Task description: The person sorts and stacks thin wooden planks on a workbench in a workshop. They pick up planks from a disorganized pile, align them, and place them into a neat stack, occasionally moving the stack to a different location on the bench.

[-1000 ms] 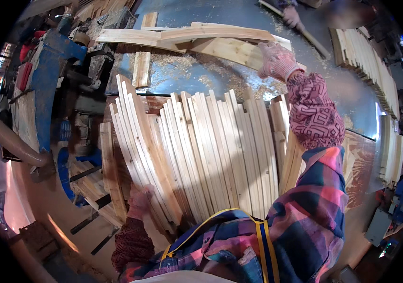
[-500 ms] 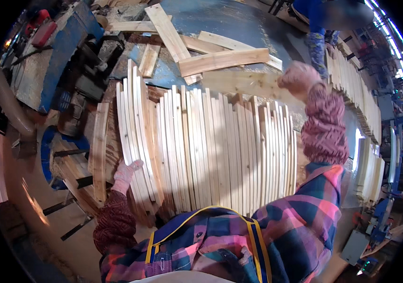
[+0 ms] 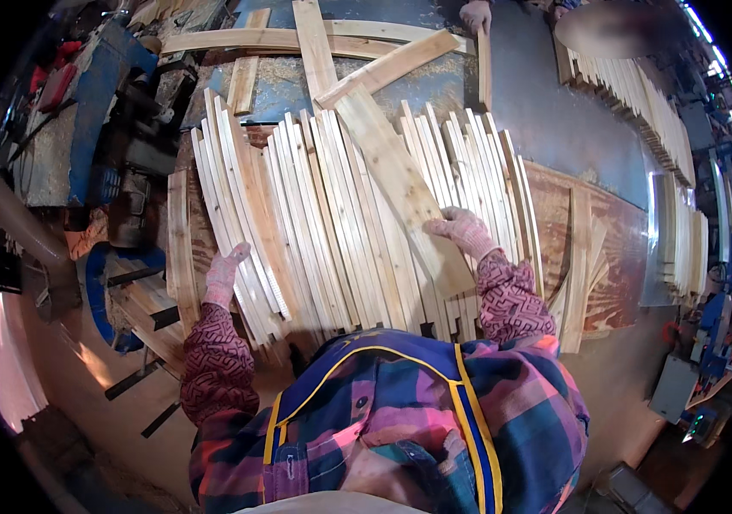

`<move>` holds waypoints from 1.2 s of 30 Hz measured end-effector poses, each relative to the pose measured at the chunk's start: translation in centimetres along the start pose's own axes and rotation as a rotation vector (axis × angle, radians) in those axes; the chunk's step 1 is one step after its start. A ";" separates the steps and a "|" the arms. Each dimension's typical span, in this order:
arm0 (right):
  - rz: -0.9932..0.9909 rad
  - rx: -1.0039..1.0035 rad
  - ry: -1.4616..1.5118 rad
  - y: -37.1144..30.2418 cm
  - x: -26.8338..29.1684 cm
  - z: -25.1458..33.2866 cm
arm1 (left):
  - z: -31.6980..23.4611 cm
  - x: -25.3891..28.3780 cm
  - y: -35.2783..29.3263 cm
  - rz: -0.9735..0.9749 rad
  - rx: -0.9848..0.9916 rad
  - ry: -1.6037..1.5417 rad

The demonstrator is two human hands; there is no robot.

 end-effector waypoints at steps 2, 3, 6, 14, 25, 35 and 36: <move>-0.121 0.109 -0.299 -2.7 -0.1 4.1 | -0.3 0.3 -0.2 -0.008 0.096 0.102; -0.178 0.154 -0.450 -4.3 -0.5 6.0 | -1.0 0.2 -0.9 -0.042 0.157 0.185; -0.109 0.556 -0.773 -8.2 -4.9 10.4 | 1.4 0.1 0.3 0.071 0.167 0.059; -0.425 0.424 -0.667 -12.4 -8.5 8.4 | 3.0 0.8 0.7 0.064 0.072 0.051; -0.221 0.424 -0.314 -6.7 -7.7 2.3 | 4.8 0.0 -0.5 0.106 -0.121 -0.367; 0.539 0.282 0.692 -10.7 -12.1 2.2 | 4.7 0.0 -7.0 -0.112 -0.045 0.035; 0.570 0.300 0.660 -11.2 -13.0 2.9 | 4.4 0.3 -8.1 -0.112 -0.054 0.060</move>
Point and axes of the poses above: each hand's wrist, its own y-axis towards the middle knuckle, its own x-axis out of the back of the hand, z = x × y, the point moved 7 cm from there along y, towards the middle knuckle, and after that the axes turned 4 degrees about -y, right-handed, at the moved point
